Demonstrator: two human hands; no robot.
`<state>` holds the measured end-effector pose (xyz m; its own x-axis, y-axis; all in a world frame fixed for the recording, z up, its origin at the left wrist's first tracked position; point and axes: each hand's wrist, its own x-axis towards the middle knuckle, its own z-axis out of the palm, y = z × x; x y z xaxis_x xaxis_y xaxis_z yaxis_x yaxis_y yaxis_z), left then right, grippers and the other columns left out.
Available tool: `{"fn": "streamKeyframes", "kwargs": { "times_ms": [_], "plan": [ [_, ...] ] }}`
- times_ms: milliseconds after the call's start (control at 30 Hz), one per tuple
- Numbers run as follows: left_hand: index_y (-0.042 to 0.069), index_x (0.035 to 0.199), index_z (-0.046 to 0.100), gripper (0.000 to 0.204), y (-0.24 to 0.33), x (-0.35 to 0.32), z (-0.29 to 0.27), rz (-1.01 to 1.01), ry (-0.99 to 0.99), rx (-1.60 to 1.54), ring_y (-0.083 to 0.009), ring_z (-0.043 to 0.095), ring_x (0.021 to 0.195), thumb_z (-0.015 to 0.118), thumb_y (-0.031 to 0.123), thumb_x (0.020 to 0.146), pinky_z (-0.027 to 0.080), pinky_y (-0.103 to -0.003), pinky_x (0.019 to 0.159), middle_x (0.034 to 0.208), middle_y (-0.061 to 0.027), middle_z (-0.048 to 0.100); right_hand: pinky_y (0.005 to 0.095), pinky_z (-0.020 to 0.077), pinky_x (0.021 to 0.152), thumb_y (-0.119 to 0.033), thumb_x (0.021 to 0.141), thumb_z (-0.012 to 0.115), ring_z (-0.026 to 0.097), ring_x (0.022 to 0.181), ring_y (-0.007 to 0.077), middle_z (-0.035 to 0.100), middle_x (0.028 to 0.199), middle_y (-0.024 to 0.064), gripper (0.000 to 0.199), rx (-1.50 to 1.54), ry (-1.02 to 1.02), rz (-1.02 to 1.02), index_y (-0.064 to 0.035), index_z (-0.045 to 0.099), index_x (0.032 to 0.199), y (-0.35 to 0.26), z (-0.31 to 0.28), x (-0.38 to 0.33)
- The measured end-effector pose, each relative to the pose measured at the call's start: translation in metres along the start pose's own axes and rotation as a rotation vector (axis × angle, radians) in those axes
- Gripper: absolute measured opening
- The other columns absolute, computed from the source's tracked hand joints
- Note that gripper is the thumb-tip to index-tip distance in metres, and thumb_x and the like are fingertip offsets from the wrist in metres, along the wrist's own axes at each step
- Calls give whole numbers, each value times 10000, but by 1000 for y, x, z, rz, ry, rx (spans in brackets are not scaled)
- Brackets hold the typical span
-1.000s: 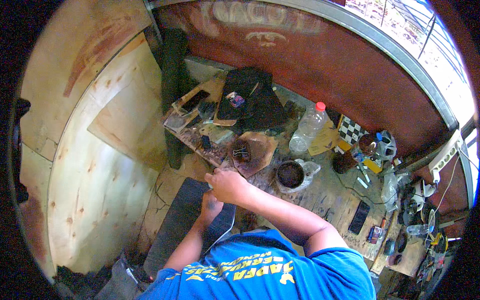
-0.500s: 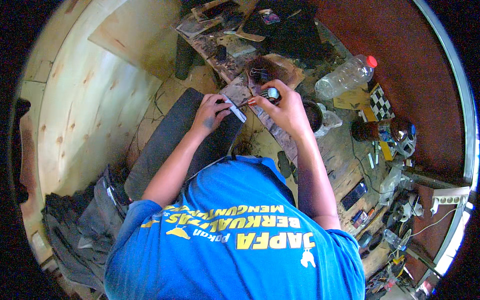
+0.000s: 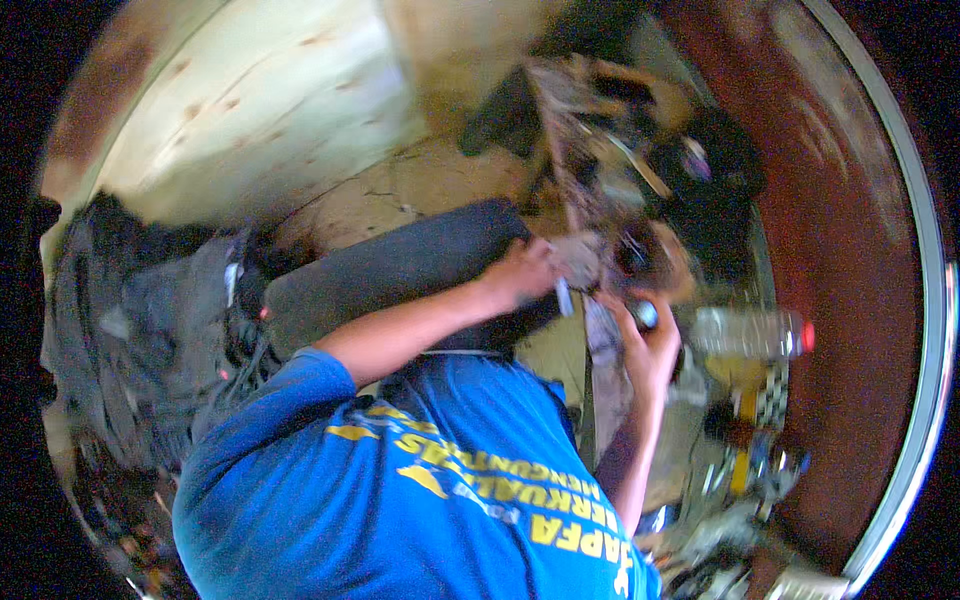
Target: The person picks up a dark fabric piece and uses a marker to draw lines on it. They then place the marked fabric on a pile and repeat the process with another piece.
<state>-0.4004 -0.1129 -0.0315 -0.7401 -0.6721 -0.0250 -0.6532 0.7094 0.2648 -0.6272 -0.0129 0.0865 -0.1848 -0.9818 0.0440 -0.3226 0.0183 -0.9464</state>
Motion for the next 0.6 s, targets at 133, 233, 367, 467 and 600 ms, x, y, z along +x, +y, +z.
{"fn": "streamKeyframes", "kwargs": {
  "times_ms": [133, 233, 367, 467, 600],
  "plan": [
    [166, 1285, 610, 326, -3, 2, 4, 95, 29, -53, -284, 449, 1370, 527, 199, 972, 461, -592, 1067, 1421, -77, 523, 242, 460, 760, -124, 992, 669, 552, 791, 100, 635, 922, 3, 143, -83, 89, 103, -22, 606, 1070, 4, 2, 13],
    [140, 1238, 639, 295, 3, 6, 15, 71, 129, 33, -258, 484, 1282, 530, 213, 974, 532, -525, 892, 1326, -45, 547, 343, 562, 701, -128, 962, 654, 590, 718, 181, 626, 881, 58, 197, 535, 127, 106, -70, 553, 1121, 14, 9, 19],
    [128, 1078, 700, 212, 10, 16, 23, -48, 137, -24, -295, 572, 1157, 605, 229, 917, 542, -537, 786, 1196, -66, 611, 337, 491, 449, -79, 915, 630, 561, 571, 166, 586, 790, 56, 190, 494, -1, 241, -97, 545, 1084, 25, 18, 19],
    [104, 918, 755, 184, 5, 20, 18, -52, 36, 1, -299, 628, 1075, 644, 246, 883, 586, -473, 685, 1117, -98, 662, 297, 423, 375, -176, 971, 629, 490, 464, 129, 533, 653, 27, 136, 232, -158, 439, -95, 562, 1056, 34, 26, 16],
    [130, 1064, 706, 255, 11, 14, 11, -180, 92, -86, -332, 630, 1086, 669, 314, 891, 594, -511, 597, 1168, -113, 648, 269, 388, 416, -347, 959, 704, 485, 468, 111, 559, 683, 38, 335, -40, -268, 627, -50, 610, 1081, 50, 37, 10]
  ]
}}
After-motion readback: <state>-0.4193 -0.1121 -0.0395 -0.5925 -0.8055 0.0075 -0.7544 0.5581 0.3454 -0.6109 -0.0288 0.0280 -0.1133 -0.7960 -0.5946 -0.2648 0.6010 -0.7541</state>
